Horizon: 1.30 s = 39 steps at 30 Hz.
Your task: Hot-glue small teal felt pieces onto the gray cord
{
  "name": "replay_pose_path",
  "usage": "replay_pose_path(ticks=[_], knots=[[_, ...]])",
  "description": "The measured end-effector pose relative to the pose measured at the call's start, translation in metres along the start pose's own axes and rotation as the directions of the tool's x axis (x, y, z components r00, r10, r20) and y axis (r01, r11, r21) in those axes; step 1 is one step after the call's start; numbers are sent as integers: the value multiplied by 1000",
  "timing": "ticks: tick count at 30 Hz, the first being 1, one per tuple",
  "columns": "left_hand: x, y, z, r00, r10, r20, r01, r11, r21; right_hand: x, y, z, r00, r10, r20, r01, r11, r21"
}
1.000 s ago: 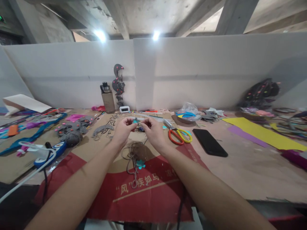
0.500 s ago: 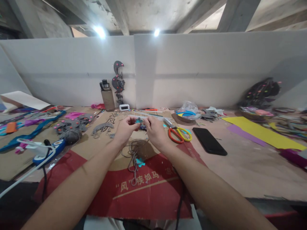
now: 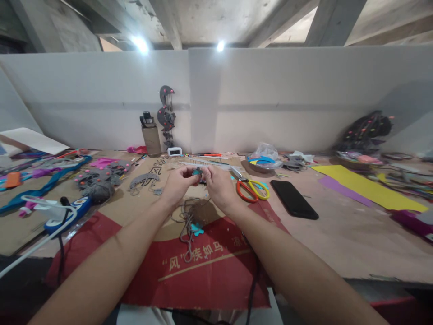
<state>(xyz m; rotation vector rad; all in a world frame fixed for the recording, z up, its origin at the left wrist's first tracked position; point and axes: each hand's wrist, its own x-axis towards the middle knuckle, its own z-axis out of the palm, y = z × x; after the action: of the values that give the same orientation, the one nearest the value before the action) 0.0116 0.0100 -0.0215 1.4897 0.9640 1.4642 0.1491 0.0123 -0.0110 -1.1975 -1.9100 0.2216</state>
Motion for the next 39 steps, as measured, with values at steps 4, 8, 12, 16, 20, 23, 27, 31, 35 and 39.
replay_pose_path(ticks=[4,8,12,16,20,23,27,31,35,39], knots=[[0,0,1,999,-36,6,37,998,-48,0,0,-1,1000,19,-13,-18,999,36],[-1,1,2,997,-77,26,79,993,-83,0,1,-2,1000,18,-20,-17,999,35],[-1,2,2,997,-65,34,67,996,-60,0,2,-1,1000,-1,-21,2,999,40],[-1,1,-1,997,-51,53,52,998,-17,0,2,-1,1000,-12,-17,13,998,65],[0,0,-1,997,-59,40,59,998,-2,-1,2,1,999,-43,-10,43,995,89],[0,0,0,997,-71,13,71,997,-2,-2,3,4,998,-67,9,65,989,132],[0,2,1,995,-91,-34,90,996,-23,-2,3,5,994,-101,34,91,972,216],[0,3,0,991,-111,-74,107,993,-53,-2,-1,4,997,-73,16,66,962,264],[0,3,-1,990,-108,-86,104,993,-53,-3,-1,6,1000,-23,10,17,916,400],[1,1,-2,991,-94,-100,93,996,-13,-3,0,9,1000,-10,6,7,916,401]])
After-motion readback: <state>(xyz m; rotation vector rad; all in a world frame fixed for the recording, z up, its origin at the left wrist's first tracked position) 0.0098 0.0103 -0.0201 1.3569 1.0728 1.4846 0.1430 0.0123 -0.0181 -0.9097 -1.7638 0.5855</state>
